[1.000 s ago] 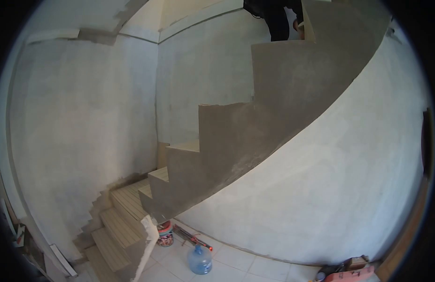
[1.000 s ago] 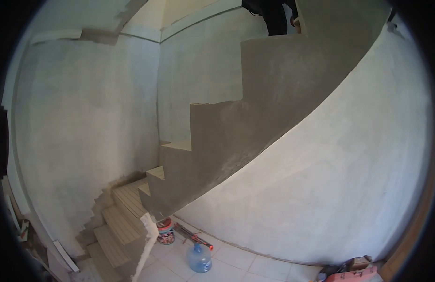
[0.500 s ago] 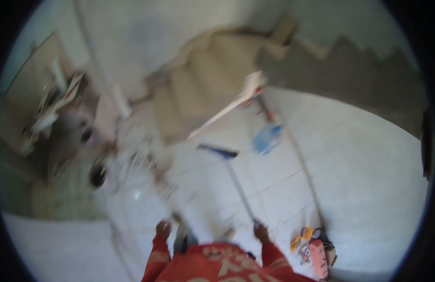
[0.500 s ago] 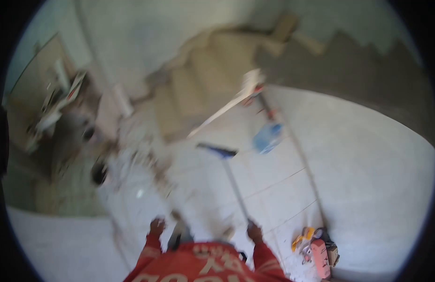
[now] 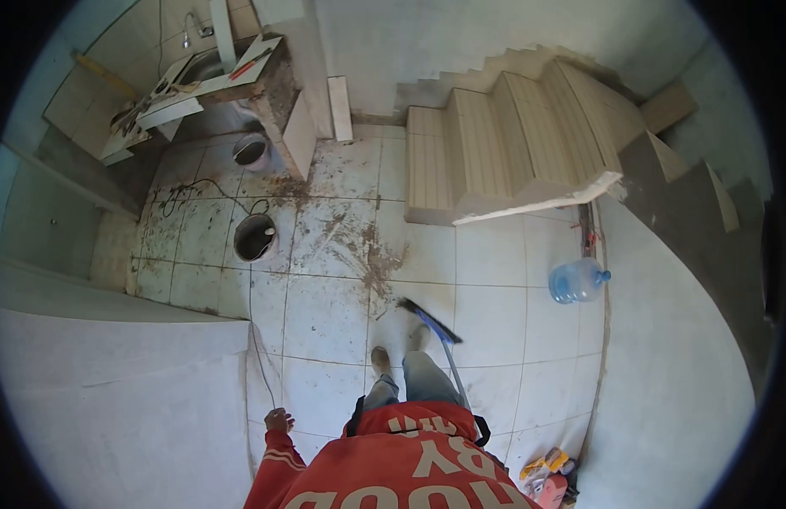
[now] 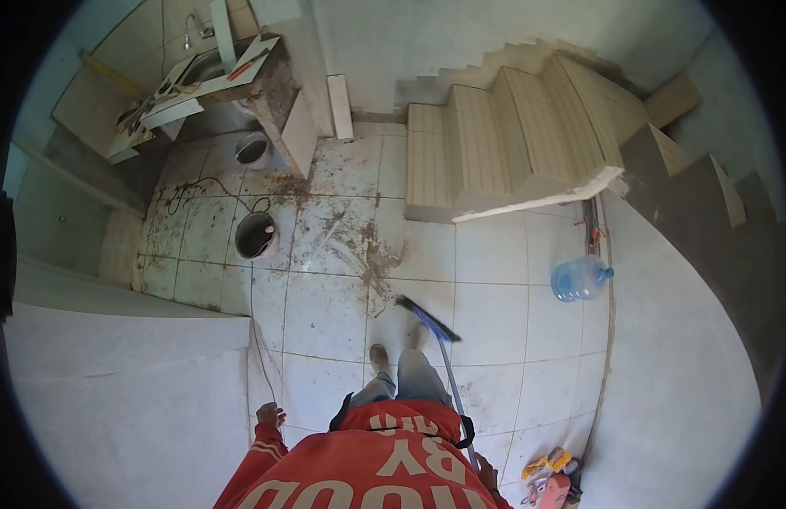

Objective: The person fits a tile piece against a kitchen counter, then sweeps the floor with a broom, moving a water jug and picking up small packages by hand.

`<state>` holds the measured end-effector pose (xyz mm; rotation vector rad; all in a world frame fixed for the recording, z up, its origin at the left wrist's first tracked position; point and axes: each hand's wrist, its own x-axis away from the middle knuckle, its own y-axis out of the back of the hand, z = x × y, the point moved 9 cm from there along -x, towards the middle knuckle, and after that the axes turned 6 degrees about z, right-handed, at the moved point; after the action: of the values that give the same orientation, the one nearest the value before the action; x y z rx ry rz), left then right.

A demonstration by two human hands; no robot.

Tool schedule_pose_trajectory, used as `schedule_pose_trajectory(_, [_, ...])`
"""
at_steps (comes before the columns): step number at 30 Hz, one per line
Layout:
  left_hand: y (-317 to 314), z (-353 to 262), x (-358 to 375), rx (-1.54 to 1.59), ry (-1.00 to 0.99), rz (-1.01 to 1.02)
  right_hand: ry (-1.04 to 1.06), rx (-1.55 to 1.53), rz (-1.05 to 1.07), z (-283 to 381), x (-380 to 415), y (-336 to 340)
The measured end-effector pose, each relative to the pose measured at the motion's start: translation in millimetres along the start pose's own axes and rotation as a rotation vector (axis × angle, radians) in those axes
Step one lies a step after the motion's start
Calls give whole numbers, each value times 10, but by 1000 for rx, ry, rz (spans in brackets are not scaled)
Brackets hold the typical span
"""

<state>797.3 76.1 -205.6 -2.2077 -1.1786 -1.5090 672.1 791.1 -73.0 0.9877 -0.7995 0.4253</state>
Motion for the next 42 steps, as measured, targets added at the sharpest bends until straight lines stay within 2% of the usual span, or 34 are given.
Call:
schedule_pose_trajectory(3, [-239,140,-47,157,61,47,-33,2,3,870,-70,455])
schedule_pose_trajectory(4, [-439,130,-3,79,51,118,-48,-1,5,1278,-102,642])
schedule_pose_trajectory(5, [-640,136,31,28,57,134,270,-46,-34,2057,-260,923])
schedule_pose_trajectory(6, [-865,117,97,12,86,175,489,-12,-168,2328,-638,1010])
schedule_pose_trajectory(7, [-1097,32,181,-43,100,210,317,-120,-12,2579,-1142,1115])
schedule_pose_trajectory(8, [-1315,-104,261,-80,104,241,489,-42,-164,2996,-1560,1269])
schedule_pose_trajectory(9, [-1505,-274,313,-122,84,253,288,-42,-57,3291,-2129,1350])
schedule_pose_trajectory(10, [-1666,-433,364,-164,67,264,423,-13,-147,3740,-2592,1512])
schedule_pose_trajectory(11, [-1760,-620,391,-181,36,239,421,7,-145,4205,-3026,1680])
schedule_pose_trajectory(13, [-1818,-948,431,-141,-10,186,506,64,-219,5023,-4013,1905])
schedule_pose_trajectory(15, [-1774,-1188,436,-89,-30,76,371,133,-148,5719,-5004,2031])
schedule_pose_trajectory(17, [-1700,-1464,559,-87,-10,-28,418,185,-144,6117,-6158,1902])
schedule_pose_trajectory(18, [-1671,-1484,693,-116,31,-45,355,207,-107,6323,-6353,1978])
schedule_pose_trajectory(20, [-1663,-1570,894,62,52,-136,309,199,-41,6387,-6581,1942])
schedule_pose_trajectory(22, [-1719,-1426,1103,36,172,-194,369,298,-8,6071,-6897,1716])
schedule_pose_trajectory(23, [-1781,-1275,1202,104,231,-192,260,368,108,5663,-6782,1559])
schedule_pose_trajectory(24, [-1858,-1146,1254,176,278,-189,326,402,134,5386,-6343,1582])
schedule_pose_trajectory(26, [-2146,-1088,1326,190,291,-161,304,448,264,4884,-5524,1717])
schedule_pose_trajectory(28, [-2510,-1322,1376,164,326,-121,380,350,279,4694,-4831,2019])
schedule_pose_trajectory(30, [-2816,-1609,1212,45,263,-27,298,289,326,4670,-4332,2294])
schedule_pose_trajectory(31, [-2956,-1724,1078,139,214,10,252,244,329,4868,-4142,2485])
schedule_pose_trajectory(32, [-3031,-1883,989,87,227,6,203,201,339,4976,-4015,2597])
schedule_pose_trajectory(33, [-3105,-2203,946,18,144,26,280,152,297,4988,-4083,2582])
schedule_pose_trajectory(34, [-3142,-2417,853,0,101,30,508,180,164,5251,-4158,2627])
schedule_pose_trajectory(35, [-3159,-2697,813,-47,26,25,545,150,129,5474,-4326,2662])
schedule_pose_trajectory(36, [-3147,-2904,755,-75,-23,18,444,166,123,5701,-4573,2649])
schedule_pose_trajectory(39, [-3049,-3413,675,-132,-111,-3,455,249,62,6531,-5561,2523])
schedule_pose_trajectory(42, [-2875,-3721,731,-166,-156,-34,345,405,39,7354,-6509,2301])
